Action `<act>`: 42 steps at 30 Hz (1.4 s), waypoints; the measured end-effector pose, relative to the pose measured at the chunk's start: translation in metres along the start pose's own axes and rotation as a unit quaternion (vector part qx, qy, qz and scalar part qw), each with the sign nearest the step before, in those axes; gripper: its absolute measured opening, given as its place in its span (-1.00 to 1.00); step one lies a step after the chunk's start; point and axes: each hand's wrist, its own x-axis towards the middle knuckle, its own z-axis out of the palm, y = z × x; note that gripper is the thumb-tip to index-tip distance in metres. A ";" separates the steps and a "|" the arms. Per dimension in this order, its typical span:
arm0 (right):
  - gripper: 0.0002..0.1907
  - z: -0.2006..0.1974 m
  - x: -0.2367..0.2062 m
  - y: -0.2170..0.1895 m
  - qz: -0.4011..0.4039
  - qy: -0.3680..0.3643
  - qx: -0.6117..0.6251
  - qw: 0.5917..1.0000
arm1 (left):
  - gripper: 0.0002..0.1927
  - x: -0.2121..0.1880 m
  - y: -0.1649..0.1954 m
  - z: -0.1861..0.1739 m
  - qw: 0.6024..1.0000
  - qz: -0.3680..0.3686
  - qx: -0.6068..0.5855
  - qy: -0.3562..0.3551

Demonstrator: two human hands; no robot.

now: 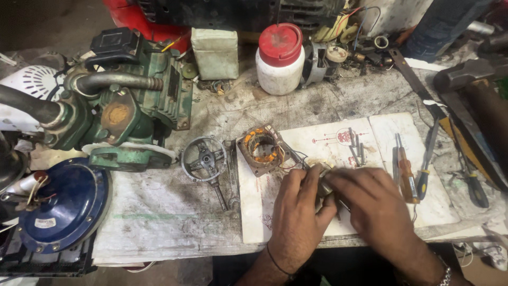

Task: The person works at a cluttered workbench fitting a metal shaft into a small motor component, pressing and rotating the parts together by hand and repositioning the piece repeatedly on the bench while other motor parts and hand tools lie nearby.

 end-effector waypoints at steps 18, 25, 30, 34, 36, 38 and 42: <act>-0.41 0.001 -0.001 0.002 -0.011 -0.029 -0.025 0.999 | -0.42 -0.001 -0.002 0.001 1.000 0.027 0.005 0.012; -0.45 0.001 -0.001 0.000 -0.011 -0.012 -0.027 1.000 | -0.39 -0.001 -0.002 0.000 0.999 0.032 0.010 0.009; -0.43 0.002 0.000 0.004 -0.029 -0.034 -0.025 0.999 | -0.39 -0.001 -0.002 0.000 1.000 0.012 -0.001 -0.006; -0.43 0.001 0.000 0.003 -0.029 -0.032 -0.025 0.999 | -0.39 -0.001 -0.002 0.001 1.000 0.024 0.007 0.002; -0.44 0.000 -0.001 0.001 -0.066 -0.026 0.018 0.997 | -0.33 -0.001 -0.003 0.000 0.999 0.037 0.006 0.005; -0.43 -0.001 -0.001 0.000 -0.009 -0.018 -0.016 1.000 | -0.40 -0.001 -0.003 0.000 1.000 0.027 0.009 0.004; -0.43 -0.002 -0.002 0.001 -0.080 -0.014 0.013 0.997 | -0.33 -0.001 -0.003 0.000 1.000 0.020 -0.001 -0.012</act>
